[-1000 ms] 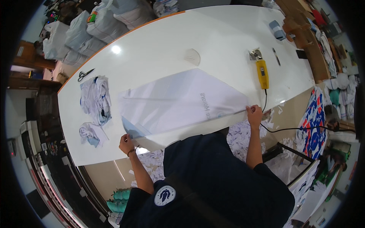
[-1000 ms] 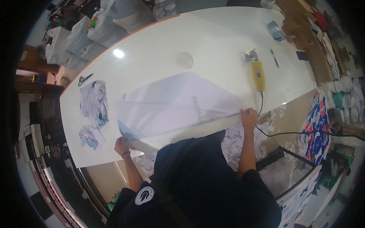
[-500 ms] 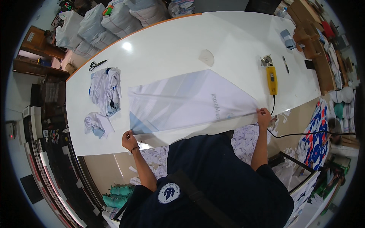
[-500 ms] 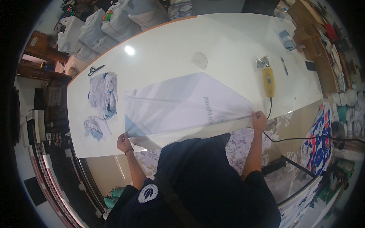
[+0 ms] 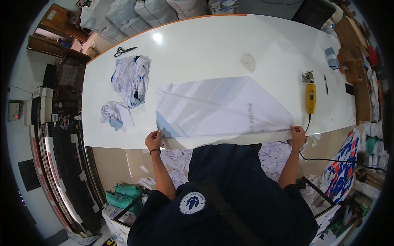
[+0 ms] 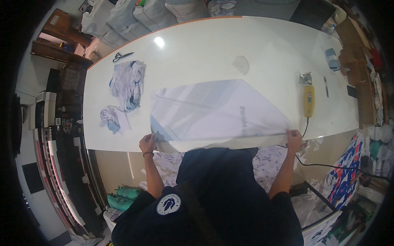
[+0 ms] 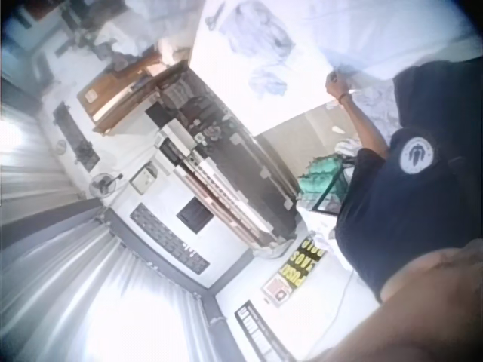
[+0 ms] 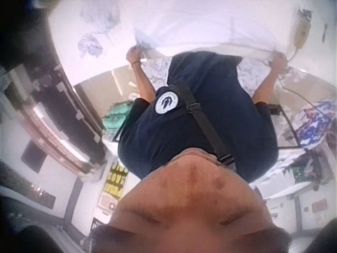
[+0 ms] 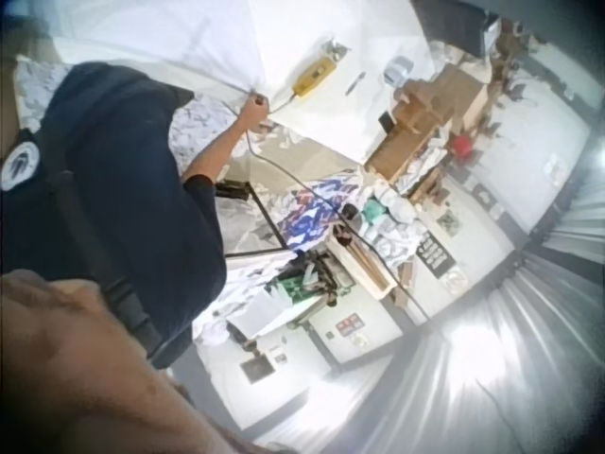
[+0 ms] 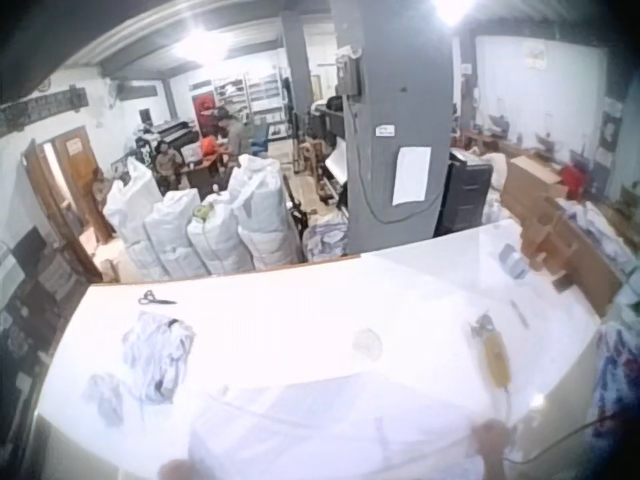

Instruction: The person cuts a white fabric sheet on a table using a yellow rotary cutter and a white template. They repeatedly position the template, trace around it with a pen, and cut along the marked lines, then fold and stack the cut pieces.

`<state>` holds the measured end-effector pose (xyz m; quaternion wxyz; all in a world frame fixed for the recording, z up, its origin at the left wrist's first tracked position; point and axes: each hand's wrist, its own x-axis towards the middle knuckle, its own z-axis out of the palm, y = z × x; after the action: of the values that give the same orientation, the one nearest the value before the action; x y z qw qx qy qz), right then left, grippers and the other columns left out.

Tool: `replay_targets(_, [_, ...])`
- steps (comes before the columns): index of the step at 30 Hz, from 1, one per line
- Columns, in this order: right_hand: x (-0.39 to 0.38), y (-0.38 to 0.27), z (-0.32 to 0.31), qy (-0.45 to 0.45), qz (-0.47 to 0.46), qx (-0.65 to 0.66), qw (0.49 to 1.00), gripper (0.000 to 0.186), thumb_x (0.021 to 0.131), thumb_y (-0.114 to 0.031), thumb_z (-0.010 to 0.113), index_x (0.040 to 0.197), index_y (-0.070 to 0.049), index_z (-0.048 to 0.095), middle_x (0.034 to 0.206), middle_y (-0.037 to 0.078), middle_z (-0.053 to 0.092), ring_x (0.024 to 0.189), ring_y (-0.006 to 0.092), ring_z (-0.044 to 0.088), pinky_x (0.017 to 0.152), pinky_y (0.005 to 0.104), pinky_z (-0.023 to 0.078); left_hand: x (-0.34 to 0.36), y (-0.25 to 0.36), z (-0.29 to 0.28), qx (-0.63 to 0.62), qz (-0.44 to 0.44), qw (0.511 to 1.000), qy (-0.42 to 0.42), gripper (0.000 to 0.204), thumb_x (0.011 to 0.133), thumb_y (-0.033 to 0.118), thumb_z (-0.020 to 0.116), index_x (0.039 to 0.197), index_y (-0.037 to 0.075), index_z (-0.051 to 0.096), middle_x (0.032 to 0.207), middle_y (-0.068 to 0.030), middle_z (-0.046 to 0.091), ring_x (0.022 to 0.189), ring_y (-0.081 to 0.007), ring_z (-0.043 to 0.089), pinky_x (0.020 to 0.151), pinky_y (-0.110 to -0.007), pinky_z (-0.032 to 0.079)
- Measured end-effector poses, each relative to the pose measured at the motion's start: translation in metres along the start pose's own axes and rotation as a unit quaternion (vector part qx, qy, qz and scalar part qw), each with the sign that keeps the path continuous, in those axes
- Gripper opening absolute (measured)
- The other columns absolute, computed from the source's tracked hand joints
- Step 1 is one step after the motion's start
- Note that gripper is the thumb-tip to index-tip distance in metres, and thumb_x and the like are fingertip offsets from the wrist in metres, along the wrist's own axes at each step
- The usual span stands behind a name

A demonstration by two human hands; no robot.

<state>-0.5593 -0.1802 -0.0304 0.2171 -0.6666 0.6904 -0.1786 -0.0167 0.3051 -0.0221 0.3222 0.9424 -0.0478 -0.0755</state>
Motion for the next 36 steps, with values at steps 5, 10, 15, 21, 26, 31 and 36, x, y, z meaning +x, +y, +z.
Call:
replay_targets(5, [0.002, -0.010, -0.008, -0.031, 0.018, 0.035, 0.999, 0.029, 0.078, -0.031, 0.081, 0.089, -0.004, 0.075, 0.083, 0.014, 0.073, 0.080, 0.0277, 0.070, 0.076, 0.0397, 0.053, -0.008, 0.016, 0.000, -0.053, 0.002, 0.997, 0.062, 0.028, 0.081, 0.026, 0.086, 0.090, 0.000, 0.077, 0.076, -0.0083, 0.074, 0.066, -0.0152, 0.068, 0.067, -0.029, 0.055])
replay_targets(10, [0.004, -0.012, -0.008, -0.016, 0.008, 0.006, 1.000, 0.027, 0.079, -0.027, 0.080, 0.089, -0.003, 0.075, 0.081, 0.014, 0.072, 0.078, 0.0271, 0.069, 0.075, 0.0386, 0.052, -0.008, -0.013, -0.012, -0.230, -0.093, 0.965, 0.081, 0.023, 0.080, 0.019, 0.086, 0.092, 0.001, 0.077, 0.072, -0.0078, 0.072, 0.065, -0.0127, 0.065, 0.062, -0.026, 0.051])
replay_targets(15, [0.003, -0.015, -0.008, -0.041, 0.007, 0.025, 0.999, 0.026, 0.080, -0.026, 0.080, 0.088, -0.002, 0.074, 0.081, 0.013, 0.072, 0.077, 0.0262, 0.068, 0.076, 0.0384, 0.052, -0.010, -0.026, -0.011, -0.191, -0.061, 0.978, 0.050, 0.020, 0.078, 0.016, 0.086, 0.087, 0.001, 0.076, 0.070, -0.0060, 0.071, 0.062, -0.0111, 0.064, 0.059, -0.024, 0.049])
replay_targets(21, [0.005, -0.013, -0.009, -0.036, -0.011, 0.028, 0.999, 0.025, 0.080, -0.025, 0.079, 0.088, -0.001, 0.073, 0.081, 0.013, 0.072, 0.076, 0.0248, 0.068, 0.076, 0.0378, 0.051, -0.019, -0.018, -0.018, -0.086, -0.031, 0.995, 0.041, 0.021, 0.078, 0.016, 0.086, 0.089, 0.000, 0.078, 0.072, -0.0082, 0.073, 0.061, -0.0121, 0.066, 0.059, -0.025, 0.052])
replay_targets(26, [0.004, -0.015, -0.012, -0.037, 0.000, 0.017, 0.999, 0.024, 0.080, -0.025, 0.079, 0.088, -0.002, 0.074, 0.083, 0.013, 0.073, 0.080, 0.0253, 0.069, 0.077, 0.0381, 0.052, -0.033, -0.008, -0.018, -0.173, -0.087, 0.981, 0.032, 0.019, 0.080, 0.008, 0.085, 0.090, -0.006, 0.076, 0.075, -0.0123, 0.074, 0.062, -0.0156, 0.071, 0.059, -0.026, 0.058])
replay_targets(31, [0.004, -0.008, -0.008, -0.006, -0.001, -0.033, 0.999, 0.023, 0.080, -0.024, 0.079, 0.088, -0.003, 0.073, 0.084, 0.012, 0.073, 0.081, 0.0267, 0.070, 0.078, 0.0389, 0.053, -0.044, -0.008, -0.018, -0.191, -0.069, 0.978, 0.042, 0.018, 0.080, 0.005, 0.084, 0.089, -0.007, 0.075, 0.075, -0.0115, 0.074, 0.064, -0.0155, 0.071, 0.061, -0.027, 0.059])
replay_targets(36, [0.003, -0.009, -0.012, -0.009, 0.005, -0.032, 0.999, 0.024, 0.080, -0.025, 0.079, 0.088, -0.003, 0.073, 0.086, 0.012, 0.074, 0.082, 0.0279, 0.070, 0.080, 0.0388, 0.053, -0.063, -0.005, -0.027, -0.188, -0.062, 0.977, 0.074, 0.017, 0.080, 0.005, 0.084, 0.088, -0.006, 0.075, 0.076, -0.0108, 0.074, 0.064, -0.0160, 0.072, 0.059, -0.026, 0.056])
